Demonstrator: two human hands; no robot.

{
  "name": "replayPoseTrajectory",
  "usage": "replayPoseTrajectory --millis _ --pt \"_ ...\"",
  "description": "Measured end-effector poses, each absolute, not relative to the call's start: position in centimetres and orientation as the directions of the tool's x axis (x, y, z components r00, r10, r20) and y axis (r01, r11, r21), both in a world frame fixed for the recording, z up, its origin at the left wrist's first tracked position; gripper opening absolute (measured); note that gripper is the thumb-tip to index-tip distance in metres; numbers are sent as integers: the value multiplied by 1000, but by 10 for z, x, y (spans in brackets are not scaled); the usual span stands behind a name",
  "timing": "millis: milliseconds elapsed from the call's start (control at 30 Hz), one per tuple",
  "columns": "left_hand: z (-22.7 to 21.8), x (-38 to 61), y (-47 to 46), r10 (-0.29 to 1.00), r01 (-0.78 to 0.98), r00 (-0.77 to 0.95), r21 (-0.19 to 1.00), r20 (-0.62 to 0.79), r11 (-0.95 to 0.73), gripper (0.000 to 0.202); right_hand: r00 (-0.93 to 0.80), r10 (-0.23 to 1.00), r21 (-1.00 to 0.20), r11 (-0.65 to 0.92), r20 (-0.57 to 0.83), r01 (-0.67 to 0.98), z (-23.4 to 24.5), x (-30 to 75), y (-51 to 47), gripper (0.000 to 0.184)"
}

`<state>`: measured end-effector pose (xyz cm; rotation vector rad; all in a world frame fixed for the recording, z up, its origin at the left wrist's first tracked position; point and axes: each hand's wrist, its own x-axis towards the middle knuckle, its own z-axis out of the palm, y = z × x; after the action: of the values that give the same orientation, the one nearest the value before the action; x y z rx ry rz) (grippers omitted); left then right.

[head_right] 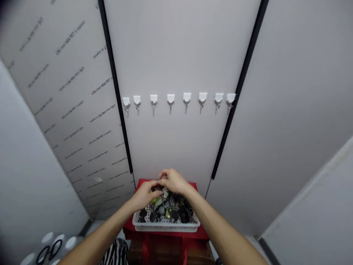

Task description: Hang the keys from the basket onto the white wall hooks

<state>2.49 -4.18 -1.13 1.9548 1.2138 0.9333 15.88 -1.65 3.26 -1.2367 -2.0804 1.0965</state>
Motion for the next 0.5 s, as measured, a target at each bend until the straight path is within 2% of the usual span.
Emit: replayPoseTrajectory --millis 133,200,267,333,500 --pt "1 22 -41 940 281 243 910 241 -306 22 -478 877 -962 161 37 222 50 158 -17 27" --pt "5 20 -41 953 184 178 943 246 -277 21 -433 897 -991 122 83 62 54 158 -16 36" --pt "7 20 -40 957 119 133 955 256 -272 19 -356 929 -994 108 105 -13 55 156 -15 37" --pt "8 22 -40 955 94 146 958 257 -272 20 -315 944 -993 116 99 36 52 153 -14 33" --pt "5 22 -35 962 73 196 975 190 -208 27 -404 901 -937 264 156 228 41 144 -15 23"
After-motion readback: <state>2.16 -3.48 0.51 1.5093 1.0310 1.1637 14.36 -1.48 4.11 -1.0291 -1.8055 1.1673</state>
